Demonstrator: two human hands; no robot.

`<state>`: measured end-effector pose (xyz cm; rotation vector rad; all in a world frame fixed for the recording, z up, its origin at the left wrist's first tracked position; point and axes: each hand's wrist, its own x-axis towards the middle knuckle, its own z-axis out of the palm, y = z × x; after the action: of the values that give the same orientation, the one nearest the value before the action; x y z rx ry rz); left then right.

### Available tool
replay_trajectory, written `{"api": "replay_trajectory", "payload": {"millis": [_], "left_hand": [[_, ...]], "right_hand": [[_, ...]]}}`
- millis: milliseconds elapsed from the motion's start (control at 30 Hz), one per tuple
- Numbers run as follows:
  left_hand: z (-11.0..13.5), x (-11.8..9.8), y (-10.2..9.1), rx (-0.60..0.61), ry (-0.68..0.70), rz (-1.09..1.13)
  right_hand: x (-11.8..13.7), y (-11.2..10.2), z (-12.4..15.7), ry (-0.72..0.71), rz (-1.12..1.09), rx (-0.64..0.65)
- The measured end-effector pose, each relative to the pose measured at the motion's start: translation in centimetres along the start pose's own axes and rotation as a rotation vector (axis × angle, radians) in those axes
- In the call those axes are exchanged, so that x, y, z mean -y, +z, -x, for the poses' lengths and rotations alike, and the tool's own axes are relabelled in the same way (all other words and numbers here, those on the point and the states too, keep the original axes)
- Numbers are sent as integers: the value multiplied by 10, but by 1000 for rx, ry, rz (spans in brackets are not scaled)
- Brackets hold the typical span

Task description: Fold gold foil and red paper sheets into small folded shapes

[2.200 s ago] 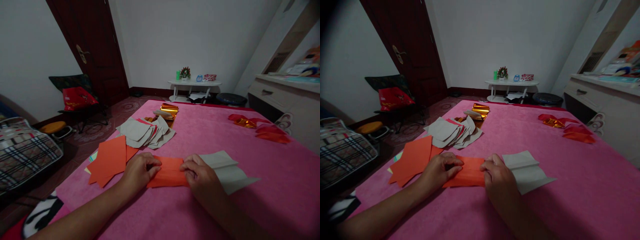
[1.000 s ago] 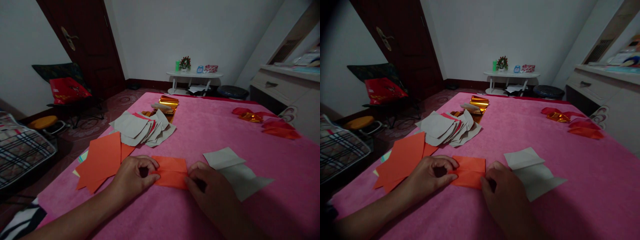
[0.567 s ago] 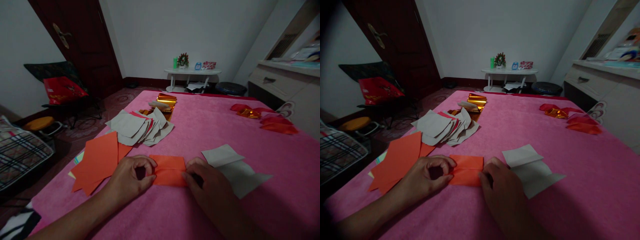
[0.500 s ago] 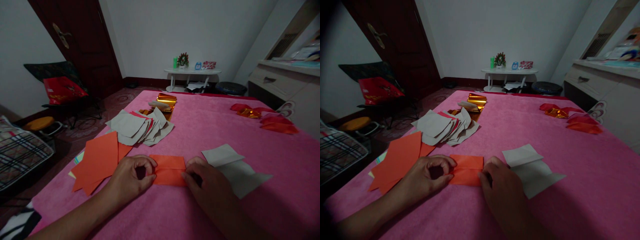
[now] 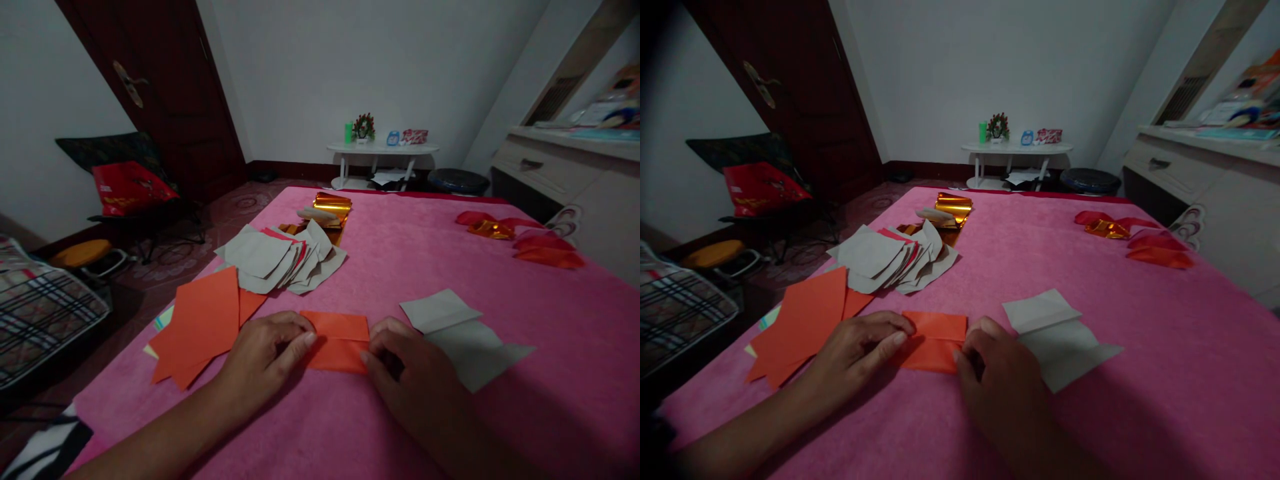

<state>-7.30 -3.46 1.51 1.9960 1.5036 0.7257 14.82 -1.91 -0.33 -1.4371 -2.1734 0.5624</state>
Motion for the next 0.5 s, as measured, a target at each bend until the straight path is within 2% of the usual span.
{"api": "replay_trajectory", "payload": {"millis": [133, 233, 300, 367, 467, 500], "left_hand": [[-18, 5, 0, 5, -90, -100], [-33, 2, -1, 85, -89, -267], [-42, -3, -2, 157, -61, -395], [-51, -8, -4, 195, -12, -491], [-61, -12, -4, 212, 68, -560], [-64, -13, -3, 227, 91, -566]], "right_hand": [[4, 0, 6, -60, 75, 5], [11, -2, 14, -134, 203, 0], [12, -10, 21, -238, 278, -59], [9, -26, 25, -346, 298, -156], [-13, -62, 26, -383, 327, -282], [-25, -74, 25, -370, 339, -276]]}}
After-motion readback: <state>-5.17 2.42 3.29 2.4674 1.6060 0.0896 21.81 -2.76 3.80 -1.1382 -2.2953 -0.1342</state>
